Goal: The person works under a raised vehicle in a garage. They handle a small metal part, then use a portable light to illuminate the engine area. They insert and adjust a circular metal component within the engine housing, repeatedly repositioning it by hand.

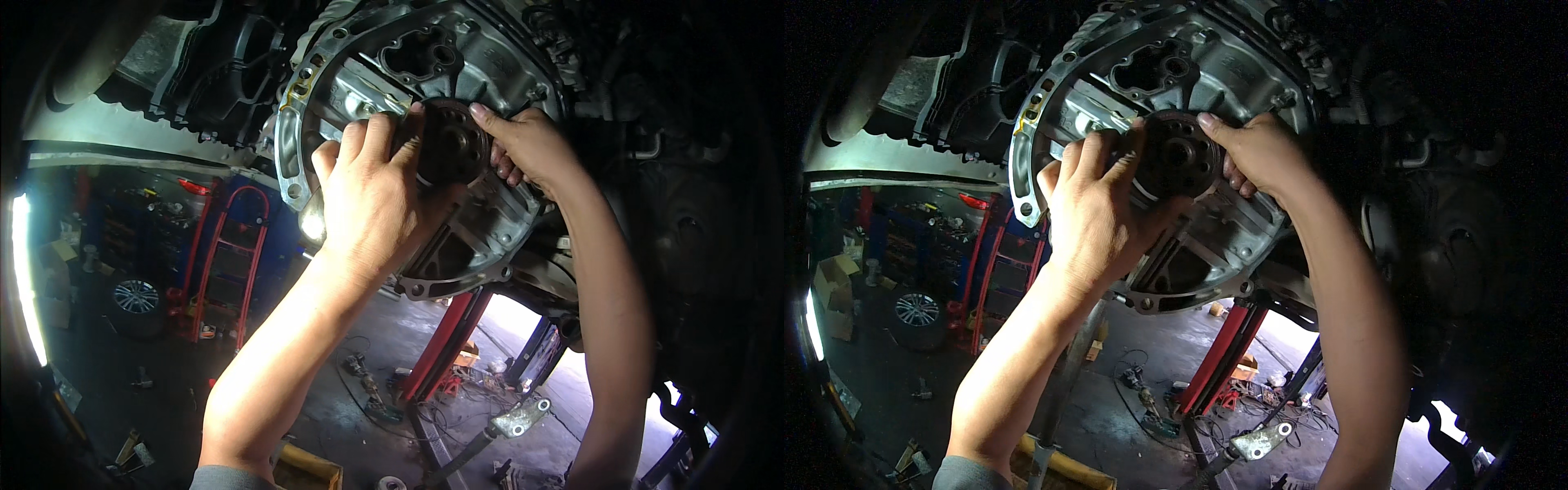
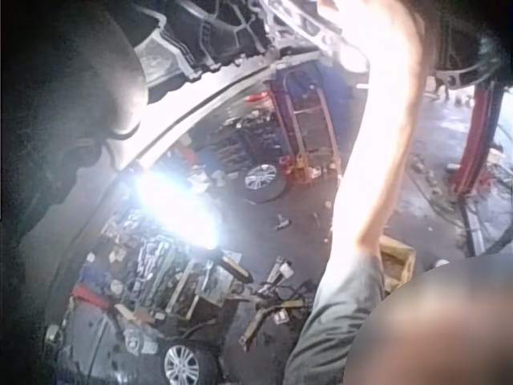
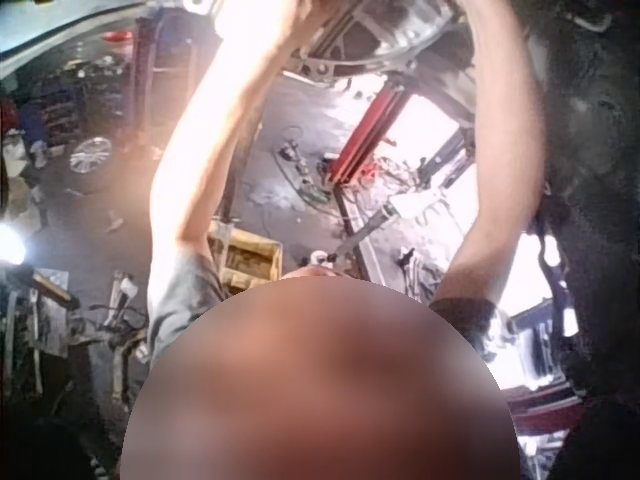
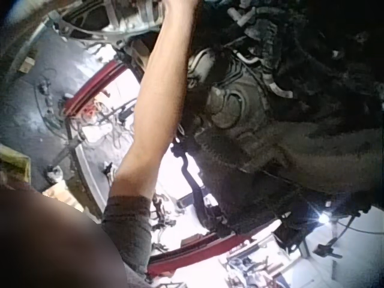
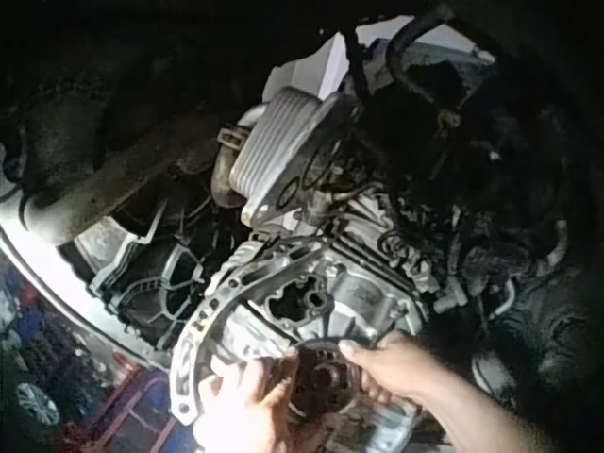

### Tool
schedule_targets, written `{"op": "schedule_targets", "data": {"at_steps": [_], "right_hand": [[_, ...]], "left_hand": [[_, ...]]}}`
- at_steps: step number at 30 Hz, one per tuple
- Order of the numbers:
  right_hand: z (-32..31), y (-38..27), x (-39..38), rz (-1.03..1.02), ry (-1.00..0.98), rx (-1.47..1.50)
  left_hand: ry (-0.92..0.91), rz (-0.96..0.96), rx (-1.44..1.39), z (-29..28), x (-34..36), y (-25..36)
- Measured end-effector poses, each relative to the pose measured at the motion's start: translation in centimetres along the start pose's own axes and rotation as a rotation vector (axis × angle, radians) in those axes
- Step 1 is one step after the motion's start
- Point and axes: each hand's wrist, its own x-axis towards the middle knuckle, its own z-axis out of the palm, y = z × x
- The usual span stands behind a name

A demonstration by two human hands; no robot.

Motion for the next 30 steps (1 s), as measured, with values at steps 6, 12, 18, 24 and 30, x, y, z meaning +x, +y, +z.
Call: {"op": "schedule_targets", "data": {"at_steps": [6,12,18,24,30], "right_hand": [[-0.2,-0.6,0.3,0.003,-0.024,-0.075],[-0.3,-1.0,1.1,-0.04,-0.042,-0.14],[-0.5,-1.6,1.5,-0.036,-0.087,-0.221],[-0.6,-2.4,1.4,-0.02,-0.122,-0.36],[-0.2,-3.4,1.6,0.012,-0.141,-0.428]], "left_hand": [[-0.03,0.027,-0.002,0.0,0.1,-0.2],[-0.057,0.044,0.024,-0.1,0.3,-0.3],[-0.044,0.108,0.043,0.3,0.4,-0.8],[-0.035,0.14,0.06,0.2,0.1,-1.3],[0.08,-0.037,-0.173,-0.3,-0.4,-1.4]]}}
